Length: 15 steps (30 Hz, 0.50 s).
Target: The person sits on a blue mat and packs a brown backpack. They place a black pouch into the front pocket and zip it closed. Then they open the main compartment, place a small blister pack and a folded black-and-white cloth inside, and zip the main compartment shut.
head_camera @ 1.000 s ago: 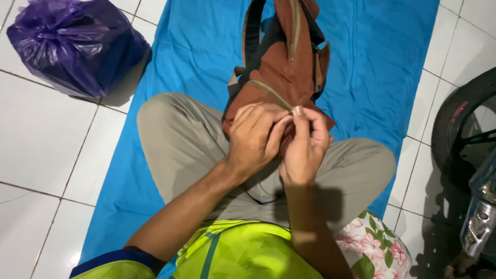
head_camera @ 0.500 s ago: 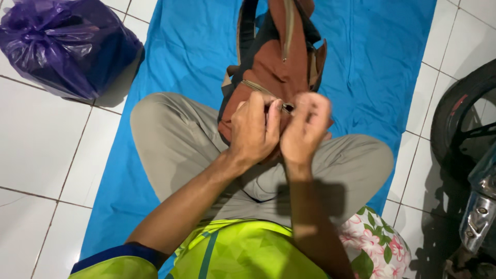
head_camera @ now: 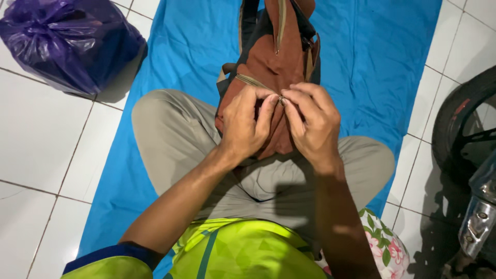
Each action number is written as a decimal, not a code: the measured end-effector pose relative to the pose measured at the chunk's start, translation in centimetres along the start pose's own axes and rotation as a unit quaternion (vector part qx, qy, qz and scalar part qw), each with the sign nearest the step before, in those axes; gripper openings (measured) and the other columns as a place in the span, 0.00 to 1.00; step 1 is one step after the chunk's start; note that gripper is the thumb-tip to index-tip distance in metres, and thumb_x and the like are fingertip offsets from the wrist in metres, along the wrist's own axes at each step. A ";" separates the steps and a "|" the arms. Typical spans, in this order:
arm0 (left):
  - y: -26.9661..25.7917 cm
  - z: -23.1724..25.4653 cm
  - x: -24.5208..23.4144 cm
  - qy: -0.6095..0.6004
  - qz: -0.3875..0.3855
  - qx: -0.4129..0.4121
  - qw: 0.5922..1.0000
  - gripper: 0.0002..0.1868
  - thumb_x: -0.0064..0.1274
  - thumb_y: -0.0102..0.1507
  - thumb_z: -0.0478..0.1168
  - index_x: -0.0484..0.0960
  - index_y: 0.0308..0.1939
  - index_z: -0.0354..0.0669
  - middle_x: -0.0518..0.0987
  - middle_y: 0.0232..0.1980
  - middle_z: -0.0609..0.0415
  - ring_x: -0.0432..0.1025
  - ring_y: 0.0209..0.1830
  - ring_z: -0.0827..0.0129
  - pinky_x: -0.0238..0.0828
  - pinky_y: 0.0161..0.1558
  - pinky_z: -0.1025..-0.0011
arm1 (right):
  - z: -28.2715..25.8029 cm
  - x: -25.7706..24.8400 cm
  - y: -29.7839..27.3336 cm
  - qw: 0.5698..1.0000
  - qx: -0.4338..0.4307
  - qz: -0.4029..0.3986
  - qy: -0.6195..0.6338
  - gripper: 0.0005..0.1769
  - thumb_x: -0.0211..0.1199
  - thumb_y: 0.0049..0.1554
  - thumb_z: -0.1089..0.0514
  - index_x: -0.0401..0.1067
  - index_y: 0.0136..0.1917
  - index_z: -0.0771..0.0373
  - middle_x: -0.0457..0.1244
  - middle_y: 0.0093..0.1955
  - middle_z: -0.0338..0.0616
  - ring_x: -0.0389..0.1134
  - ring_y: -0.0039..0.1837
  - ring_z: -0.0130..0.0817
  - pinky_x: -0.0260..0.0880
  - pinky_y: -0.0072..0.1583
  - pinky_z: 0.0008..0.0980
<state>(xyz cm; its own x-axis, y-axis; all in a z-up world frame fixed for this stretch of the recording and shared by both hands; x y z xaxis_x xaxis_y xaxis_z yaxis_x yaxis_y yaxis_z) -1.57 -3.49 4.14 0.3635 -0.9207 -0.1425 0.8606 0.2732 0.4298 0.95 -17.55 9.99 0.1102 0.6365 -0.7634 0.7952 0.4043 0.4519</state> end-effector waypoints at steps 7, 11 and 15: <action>0.6 -1.0 0.1 -0.012 -0.020 -0.075 0.997 0.06 0.55 0.70 0.35 0.75 0.44 0.35 0.80 0.36 0.49 0.77 0.32 0.65 0.72 0.34 0.68 | 0.8 1.0 -0.7 0.999 -0.029 0.019 0.003 0.09 0.68 0.60 0.73 0.77 0.54 0.68 0.70 0.56 0.51 0.75 0.57 0.45 0.76 0.57 0.34; 1.4 -0.9 -0.2 -0.034 -0.040 -0.104 0.993 0.07 0.56 0.69 0.36 0.75 0.41 0.36 0.80 0.36 0.50 0.77 0.30 0.70 0.72 0.32 0.72 | 0.9 0.9 -0.7 0.999 -0.045 0.018 -0.004 0.10 0.69 0.58 0.74 0.77 0.53 0.68 0.70 0.56 0.51 0.75 0.56 0.45 0.76 0.55 0.34; 1.6 -0.7 -1.1 -0.046 -0.103 -0.139 0.984 0.10 0.58 0.68 0.38 0.75 0.38 0.37 0.79 0.34 0.52 0.77 0.29 0.71 0.73 0.33 0.73 | 0.4 0.2 -0.6 0.995 -0.095 0.003 -0.009 0.10 0.70 0.57 0.73 0.77 0.53 0.69 0.69 0.54 0.51 0.74 0.55 0.45 0.76 0.56 0.35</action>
<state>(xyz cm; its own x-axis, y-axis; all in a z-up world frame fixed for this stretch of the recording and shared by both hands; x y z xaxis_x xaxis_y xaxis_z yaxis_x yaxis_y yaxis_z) -0.28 -1.85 4.35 0.1483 -0.9823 -0.1142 0.9815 0.1320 0.1385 0.74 -17.88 9.37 0.1258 0.6279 -0.7680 0.6679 0.5188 0.5336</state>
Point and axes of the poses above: each hand's wrist, its own y-axis towards the middle knuckle, its own x-axis out of the palm, z = x × y, the point moved 4 cm from there along y, towards the middle knuckle
